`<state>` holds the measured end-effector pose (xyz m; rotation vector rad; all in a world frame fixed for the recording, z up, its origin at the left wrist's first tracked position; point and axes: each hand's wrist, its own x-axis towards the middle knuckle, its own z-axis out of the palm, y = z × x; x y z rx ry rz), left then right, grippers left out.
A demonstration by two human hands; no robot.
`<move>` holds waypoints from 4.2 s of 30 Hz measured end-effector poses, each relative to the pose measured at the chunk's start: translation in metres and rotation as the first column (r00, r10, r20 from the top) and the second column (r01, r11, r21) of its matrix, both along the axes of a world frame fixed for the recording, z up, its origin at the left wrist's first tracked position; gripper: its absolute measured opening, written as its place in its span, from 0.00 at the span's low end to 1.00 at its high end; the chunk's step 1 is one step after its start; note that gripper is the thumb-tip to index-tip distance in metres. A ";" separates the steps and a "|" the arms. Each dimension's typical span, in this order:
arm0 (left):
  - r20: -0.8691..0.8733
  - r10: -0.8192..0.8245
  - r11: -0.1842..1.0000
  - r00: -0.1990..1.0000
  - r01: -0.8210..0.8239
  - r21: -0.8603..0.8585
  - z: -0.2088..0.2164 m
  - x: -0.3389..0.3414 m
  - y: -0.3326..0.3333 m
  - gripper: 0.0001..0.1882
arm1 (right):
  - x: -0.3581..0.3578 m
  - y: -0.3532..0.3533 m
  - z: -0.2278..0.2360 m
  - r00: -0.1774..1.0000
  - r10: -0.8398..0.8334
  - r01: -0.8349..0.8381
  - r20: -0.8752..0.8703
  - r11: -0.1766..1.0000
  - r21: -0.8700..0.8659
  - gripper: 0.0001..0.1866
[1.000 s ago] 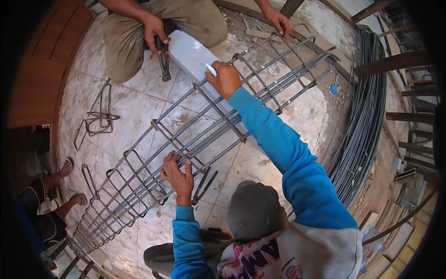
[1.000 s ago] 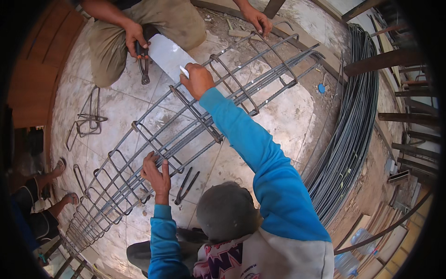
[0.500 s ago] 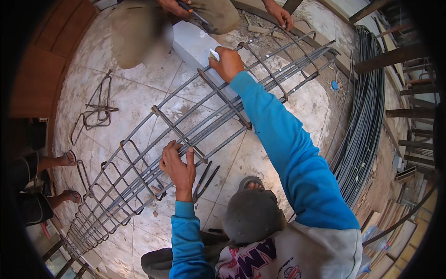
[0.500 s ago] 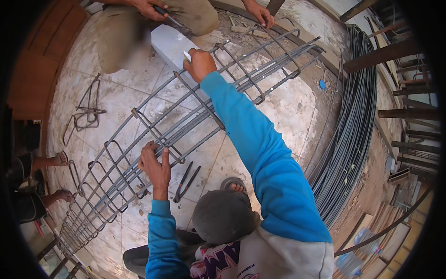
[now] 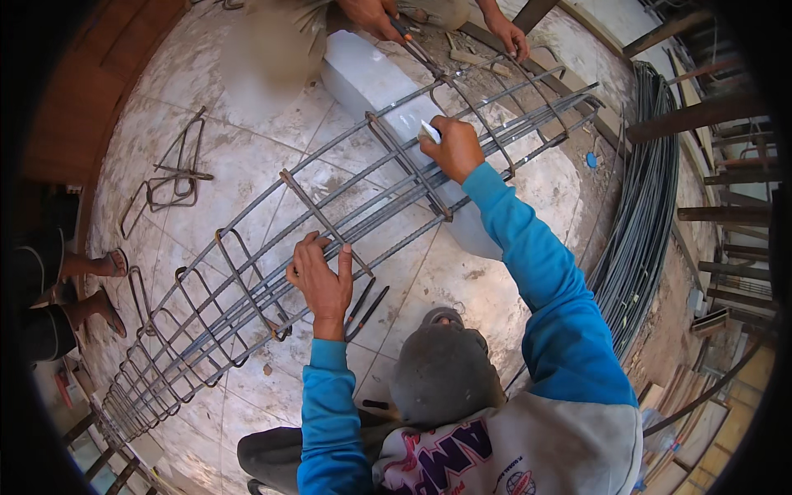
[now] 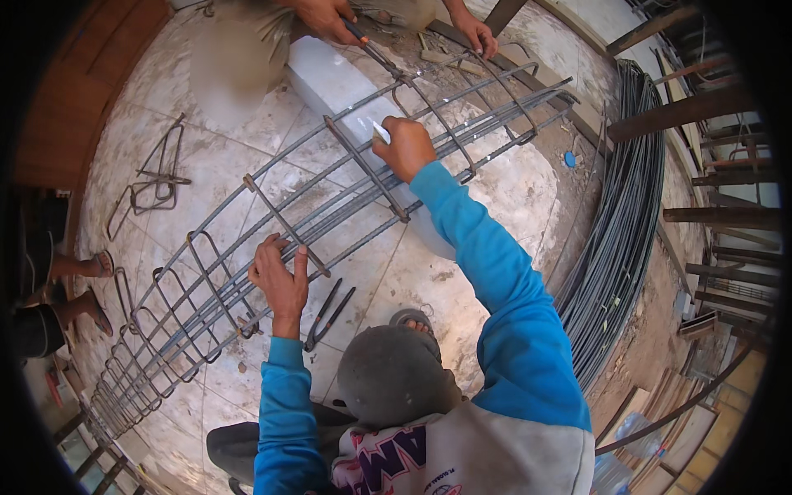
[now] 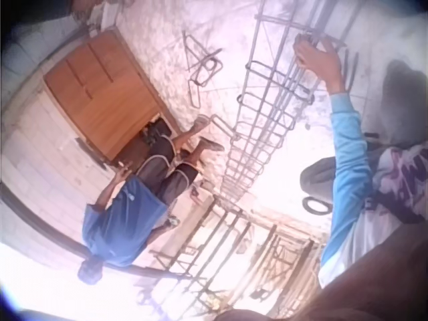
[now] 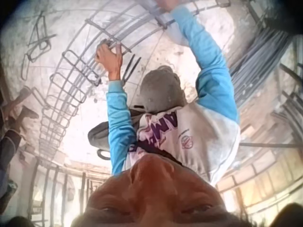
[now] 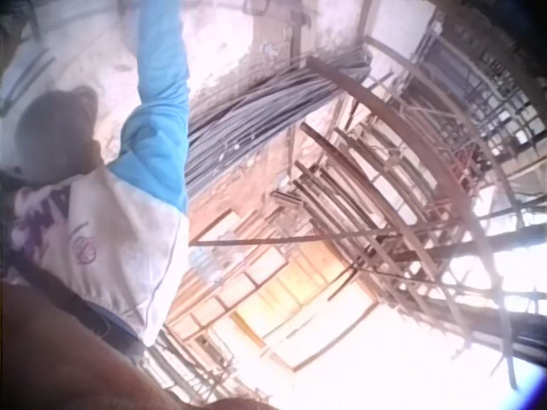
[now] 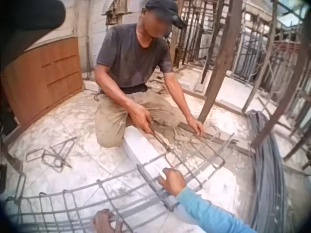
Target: The person marks locations on a steel rebar cage using a piece of chalk and a yellow measuring tape, then secures rebar intersections by hand using wire and pliers.
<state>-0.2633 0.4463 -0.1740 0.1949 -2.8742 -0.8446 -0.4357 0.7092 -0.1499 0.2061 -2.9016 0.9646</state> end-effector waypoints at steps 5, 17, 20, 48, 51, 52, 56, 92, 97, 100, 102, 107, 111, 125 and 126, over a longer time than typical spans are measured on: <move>-0.036 0.014 1.000 0.999 -0.014 0.002 -0.001 0.000 0.000 0.20 | 0.037 0.010 0.002 0.999 -0.038 0.037 -0.026 0.998 -0.049 0.11; -0.080 -0.010 1.000 0.997 0.008 -0.021 -0.003 0.002 0.001 0.18 | 0.111 0.042 0.003 0.990 -0.126 0.133 0.064 0.984 -0.115 0.11; -0.067 -0.001 1.000 0.998 0.001 0.002 -0.003 0.002 0.001 0.21 | 0.133 0.048 0.003 0.990 -0.139 0.135 -0.018 0.982 -0.134 0.12; -0.092 0.211 0.954 0.973 -0.185 0.235 -0.020 -0.027 -0.009 0.13 | 0.196 -0.017 -0.018 0.862 -0.146 0.440 0.485 0.690 -0.574 0.12; 0.054 0.212 0.912 0.976 -0.218 0.348 -0.020 -0.029 -0.013 0.13 | 0.174 -0.015 -0.005 0.865 -0.139 0.448 0.483 0.647 -0.616 0.13; 0.097 0.199 0.906 0.975 -0.220 0.361 -0.021 -0.030 -0.014 0.13 | 0.165 -0.020 -0.002 0.895 -0.116 0.401 0.430 0.632 -0.663 0.13; 0.156 0.251 0.846 0.955 -0.295 0.444 -0.023 -0.034 -0.014 0.15 | 0.120 -0.046 0.006 0.938 -0.062 0.287 0.341 0.688 -0.666 0.16; 0.171 0.151 0.886 0.974 -0.210 0.413 -0.013 -0.032 -0.019 0.14 | 0.006 -0.196 -0.030 0.986 -0.030 -0.002 -0.166 0.982 -0.191 0.12; 0.149 0.147 0.906 0.978 -0.193 0.376 -0.013 -0.031 -0.018 0.14 | 0.007 -0.195 -0.034 0.977 -0.099 0.060 -0.190 0.977 -0.203 0.11; 0.159 0.151 0.904 0.976 -0.201 0.378 -0.013 -0.030 -0.018 0.14 | 0.007 -0.191 -0.036 0.969 -0.111 0.061 -0.219 0.973 -0.222 0.11; 0.126 0.158 0.924 0.979 -0.192 0.330 -0.014 -0.030 -0.018 0.14 | 0.007 -0.190 -0.037 0.971 -0.109 0.059 -0.212 0.972 -0.226 0.11; 0.150 0.120 0.921 0.981 -0.167 0.352 -0.019 -0.032 -0.021 0.14 | 0.001 -0.191 -0.029 0.985 -0.034 0.005 -0.168 0.986 -0.169 0.10; 0.152 0.144 0.918 0.978 -0.189 0.348 -0.017 -0.031 -0.021 0.14 | 0.003 -0.185 -0.018 0.992 -0.015 0.003 -0.124 0.995 -0.098 0.11; 0.139 0.128 0.913 0.982 -0.172 0.370 -0.024 -0.033 -0.021 0.11 | 0.088 -0.144 -0.014 0.995 0.018 -0.028 -0.102 0.995 -0.096 0.11; 0.134 0.157 0.924 0.979 -0.193 0.329 -0.024 -0.033 -0.020 0.11 | 0.096 -0.139 -0.014 0.997 0.029 -0.036 -0.076 0.995 -0.091 0.10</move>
